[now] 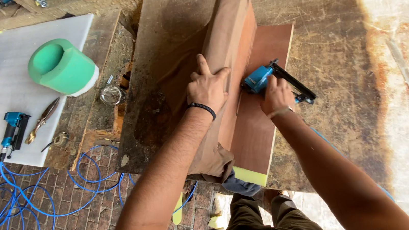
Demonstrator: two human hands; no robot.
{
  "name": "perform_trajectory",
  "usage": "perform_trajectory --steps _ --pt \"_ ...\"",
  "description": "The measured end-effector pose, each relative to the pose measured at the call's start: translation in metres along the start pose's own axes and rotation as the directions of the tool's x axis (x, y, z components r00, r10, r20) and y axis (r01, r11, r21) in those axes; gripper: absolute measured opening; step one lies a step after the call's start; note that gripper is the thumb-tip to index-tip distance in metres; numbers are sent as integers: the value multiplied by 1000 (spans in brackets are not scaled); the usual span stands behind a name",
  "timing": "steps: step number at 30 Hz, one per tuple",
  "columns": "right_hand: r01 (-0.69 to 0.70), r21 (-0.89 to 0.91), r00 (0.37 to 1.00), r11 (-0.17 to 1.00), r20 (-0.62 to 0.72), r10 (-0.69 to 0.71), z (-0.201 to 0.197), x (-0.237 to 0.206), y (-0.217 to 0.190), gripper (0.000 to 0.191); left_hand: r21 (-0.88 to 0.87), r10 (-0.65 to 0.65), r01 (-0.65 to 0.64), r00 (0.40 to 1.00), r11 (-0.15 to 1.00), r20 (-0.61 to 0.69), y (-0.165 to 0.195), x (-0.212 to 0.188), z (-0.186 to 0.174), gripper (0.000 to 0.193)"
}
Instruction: The person wraps a rectangular cushion with brown fabric, folds and smooths the edges, and secures the fabric using a pneumatic staple gun. The person repeatedly adjusts the fabric and staples it to the cushion base.
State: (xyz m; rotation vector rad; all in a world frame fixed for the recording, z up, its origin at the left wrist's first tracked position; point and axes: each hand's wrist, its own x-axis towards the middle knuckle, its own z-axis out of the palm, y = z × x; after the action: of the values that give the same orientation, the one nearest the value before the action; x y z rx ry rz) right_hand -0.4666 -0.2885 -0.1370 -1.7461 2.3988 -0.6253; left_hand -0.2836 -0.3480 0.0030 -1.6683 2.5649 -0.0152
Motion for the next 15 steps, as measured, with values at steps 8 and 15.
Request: perform_trajectory --steps 8,15 --pt "-529 383 786 757 558 267 -62 16 -1 57 51 -20 18 999 999 32 -3 -3 -4 80" --pt "-632 745 774 212 619 132 -73 -25 -39 21 87 -15 7 996 996 92 -7 2 -3 84"
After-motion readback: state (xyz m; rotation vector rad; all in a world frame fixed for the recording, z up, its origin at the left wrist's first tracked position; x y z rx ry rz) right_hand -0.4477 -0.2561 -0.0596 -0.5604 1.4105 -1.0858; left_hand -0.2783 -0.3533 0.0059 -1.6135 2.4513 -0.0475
